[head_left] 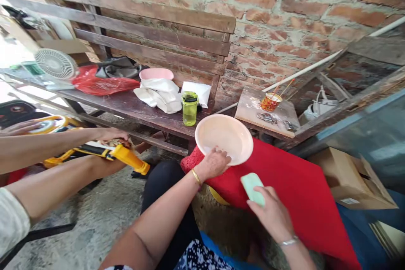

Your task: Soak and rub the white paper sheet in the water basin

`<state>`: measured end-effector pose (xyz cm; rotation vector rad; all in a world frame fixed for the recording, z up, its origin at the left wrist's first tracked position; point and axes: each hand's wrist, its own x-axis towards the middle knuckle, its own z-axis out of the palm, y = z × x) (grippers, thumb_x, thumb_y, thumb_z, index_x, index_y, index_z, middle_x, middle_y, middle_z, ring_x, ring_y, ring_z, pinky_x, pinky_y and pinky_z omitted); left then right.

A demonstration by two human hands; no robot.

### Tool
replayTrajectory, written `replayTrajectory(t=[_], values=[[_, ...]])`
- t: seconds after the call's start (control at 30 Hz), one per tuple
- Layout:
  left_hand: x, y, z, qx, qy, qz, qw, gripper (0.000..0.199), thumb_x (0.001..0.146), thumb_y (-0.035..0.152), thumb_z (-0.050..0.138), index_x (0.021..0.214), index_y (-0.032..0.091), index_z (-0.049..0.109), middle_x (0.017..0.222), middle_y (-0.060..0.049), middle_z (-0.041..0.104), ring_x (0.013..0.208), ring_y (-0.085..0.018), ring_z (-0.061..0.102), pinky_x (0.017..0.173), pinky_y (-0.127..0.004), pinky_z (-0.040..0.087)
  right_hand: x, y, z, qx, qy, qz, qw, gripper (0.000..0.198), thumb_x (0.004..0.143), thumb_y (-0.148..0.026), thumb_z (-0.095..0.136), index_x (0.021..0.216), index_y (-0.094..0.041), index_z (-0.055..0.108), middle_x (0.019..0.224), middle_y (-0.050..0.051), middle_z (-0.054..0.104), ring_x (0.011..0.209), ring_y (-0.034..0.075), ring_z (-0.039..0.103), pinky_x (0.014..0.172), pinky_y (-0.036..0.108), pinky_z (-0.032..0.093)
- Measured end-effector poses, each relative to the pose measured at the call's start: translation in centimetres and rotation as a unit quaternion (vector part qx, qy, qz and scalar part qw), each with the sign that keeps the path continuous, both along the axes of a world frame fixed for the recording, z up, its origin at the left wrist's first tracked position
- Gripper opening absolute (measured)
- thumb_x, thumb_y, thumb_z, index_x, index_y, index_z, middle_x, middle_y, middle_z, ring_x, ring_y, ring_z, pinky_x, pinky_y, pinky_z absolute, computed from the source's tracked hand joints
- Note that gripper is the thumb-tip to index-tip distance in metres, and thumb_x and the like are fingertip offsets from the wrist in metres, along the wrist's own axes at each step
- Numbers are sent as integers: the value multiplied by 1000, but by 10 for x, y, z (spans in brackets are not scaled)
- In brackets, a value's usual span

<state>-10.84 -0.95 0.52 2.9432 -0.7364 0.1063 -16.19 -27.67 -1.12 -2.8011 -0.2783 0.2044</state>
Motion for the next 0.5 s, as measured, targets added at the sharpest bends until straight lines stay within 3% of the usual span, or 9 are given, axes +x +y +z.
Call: replayTrajectory(t=[0.07,0.13,0.23,0.33,0.5], values=[[1,0,-1,-1,3,4,1000,21,96,33,56,105,17,65,101,-10,67,96,-25,65,95,-42,43,3,60,3,-28,-13,95,995,24,80,-38,59,102,-31,67,101,5,61,89,24,64,81,35,48],[1,1,-2,0,12,13,1000,20,97,33,55,104,17,65,100,-10,67,95,-25,65,92,-41,44,7,96,3,-36,-14,151,988,26,79,-36,65,104,-31,68,103,4,61,95,23,62,86,33,46],[2,1,-5,4,17,14,1000,20,97,32,54,106,18,65,101,-9,67,96,-26,65,91,-41,44,17,95,-2,-38,4,154,987,35,78,-37,69,113,-31,67,109,4,59,99,23,61,88,32,44],[1,1,-5,4,12,3,1000,20,98,31,53,107,17,65,102,-10,67,96,-26,64,91,-42,44,27,44,-6,-57,22,64,996,36,78,-36,69,113,-30,67,109,3,57,97,21,61,84,30,44],[0,-1,-6,5,9,2,1000,17,95,27,57,106,17,65,103,-11,66,96,-26,64,93,-43,43,32,-106,-11,-85,53,-150,984,42,79,-48,60,116,-30,65,102,3,57,93,23,64,77,32,48]])
